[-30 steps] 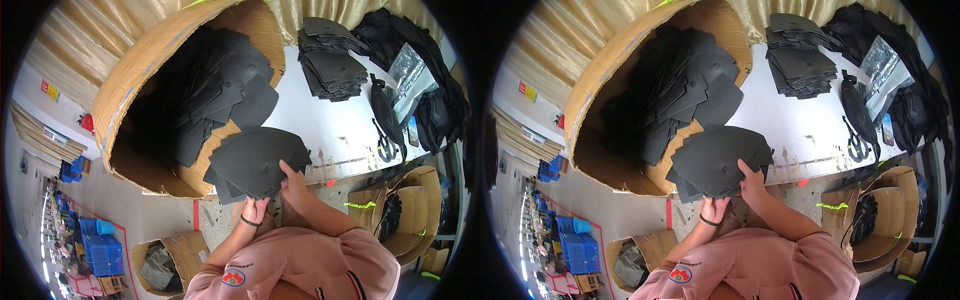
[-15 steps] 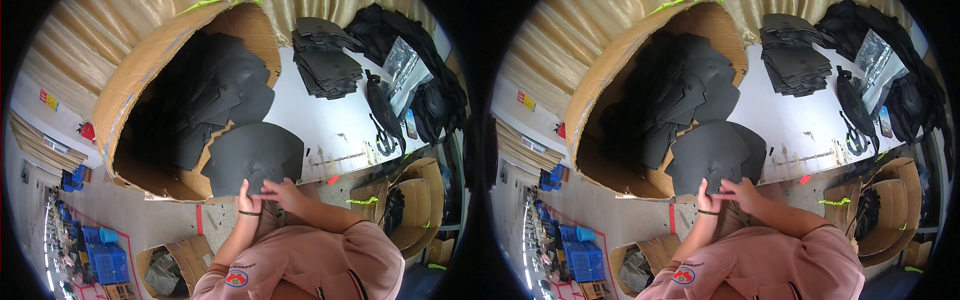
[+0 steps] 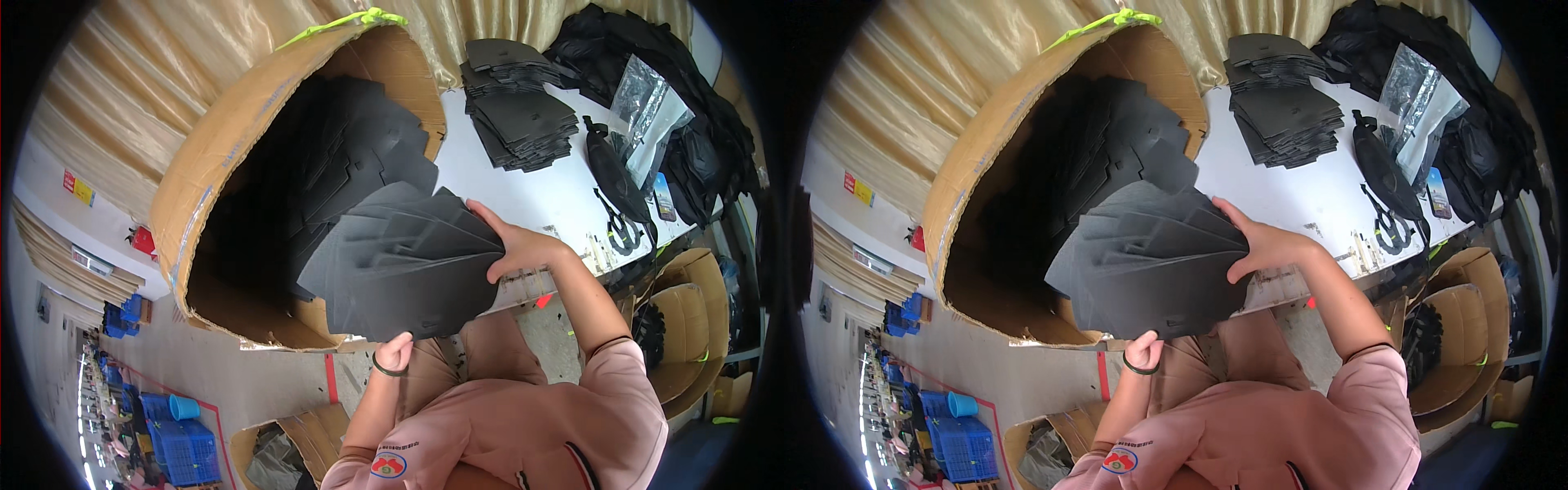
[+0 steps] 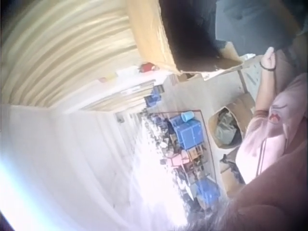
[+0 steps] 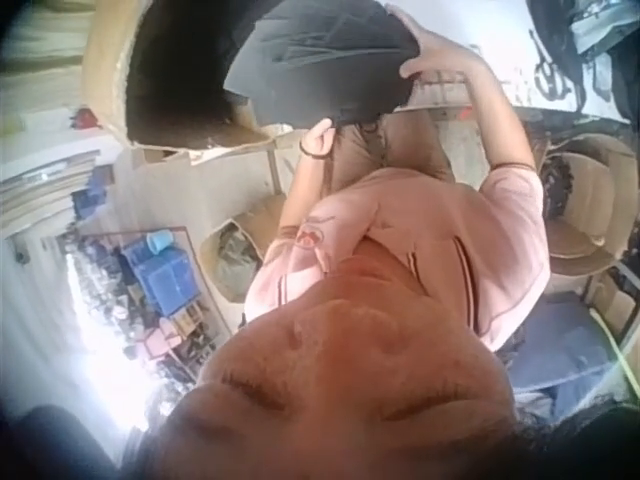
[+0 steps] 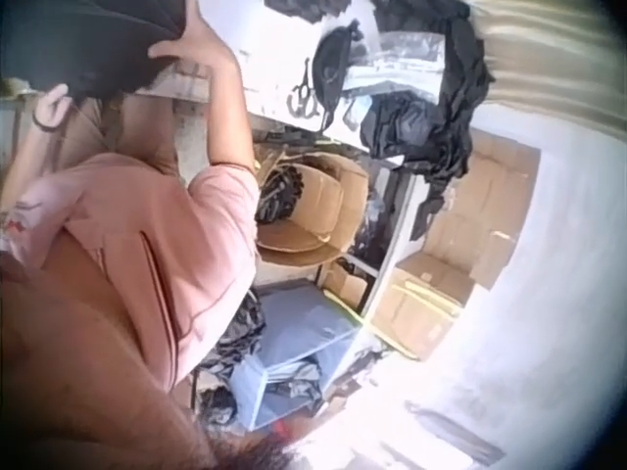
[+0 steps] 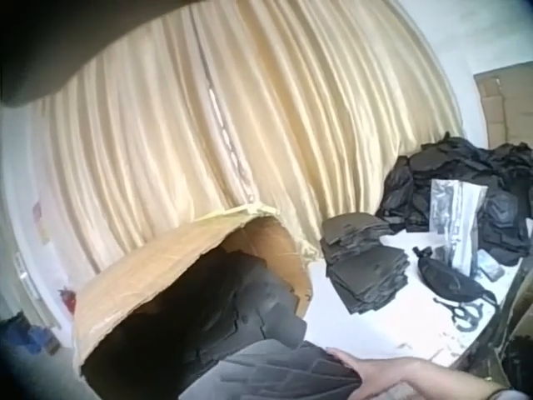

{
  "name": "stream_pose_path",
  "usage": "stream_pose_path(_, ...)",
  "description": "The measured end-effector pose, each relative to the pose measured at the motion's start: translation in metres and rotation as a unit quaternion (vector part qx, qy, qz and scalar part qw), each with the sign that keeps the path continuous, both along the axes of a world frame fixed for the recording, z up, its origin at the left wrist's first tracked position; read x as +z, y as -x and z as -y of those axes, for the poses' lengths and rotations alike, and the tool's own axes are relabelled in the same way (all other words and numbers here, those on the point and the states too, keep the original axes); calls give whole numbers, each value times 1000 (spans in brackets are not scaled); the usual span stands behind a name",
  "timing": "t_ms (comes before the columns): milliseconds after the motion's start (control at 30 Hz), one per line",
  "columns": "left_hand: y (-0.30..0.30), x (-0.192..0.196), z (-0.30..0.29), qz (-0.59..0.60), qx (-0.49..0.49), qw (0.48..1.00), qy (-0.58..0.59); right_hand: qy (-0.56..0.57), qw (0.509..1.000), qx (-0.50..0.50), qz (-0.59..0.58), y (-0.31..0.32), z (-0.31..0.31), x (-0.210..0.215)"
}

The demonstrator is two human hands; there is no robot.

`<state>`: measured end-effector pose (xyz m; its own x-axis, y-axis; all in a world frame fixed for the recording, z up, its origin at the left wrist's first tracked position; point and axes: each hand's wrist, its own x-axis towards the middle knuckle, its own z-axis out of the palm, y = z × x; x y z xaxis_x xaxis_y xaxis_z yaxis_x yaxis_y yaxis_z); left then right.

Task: The recorder is sorting and stacking black flat material components from a large cardboard bin onto a workbench.

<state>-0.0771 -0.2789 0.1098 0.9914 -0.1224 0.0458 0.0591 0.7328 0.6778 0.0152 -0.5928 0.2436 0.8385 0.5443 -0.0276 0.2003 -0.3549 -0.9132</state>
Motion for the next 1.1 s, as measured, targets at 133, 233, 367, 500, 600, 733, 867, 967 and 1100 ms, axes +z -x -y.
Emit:
stream_pose_path(133,-14,22,-7,94,-46,991,-78,-27,998,-25,45,-1,4,25)
stream_pose_path(233,-32,36,-12,115,-105,970,-187,-33,993,-44,108,0,8,42)
stream_pose_path(367,-62,40,-3,161,-121,966,-163,-52,980,-66,183,8,16,64)
stream_pose_path(500,-76,48,9,108,-169,966,-162,-25,974,-84,208,16,24,79)
stream_pose_path(600,-87,13,9,97,-166,964,-186,29,974,-77,213,13,25,68)
stream_pose_path(733,-69,-18,2,75,-64,989,-107,58,978,-66,189,8,16,28)
stream_pose_path(867,-61,-5,-22,56,-5,992,-117,95,970,1,224,5,8,20)
stream_pose_path(967,-69,23,-35,102,67,977,-174,69,978,-7,197,-3,2,19)
stream_pose_path(1100,-84,47,-58,174,98,944,-265,76,974,7,212,-10,-2,20)
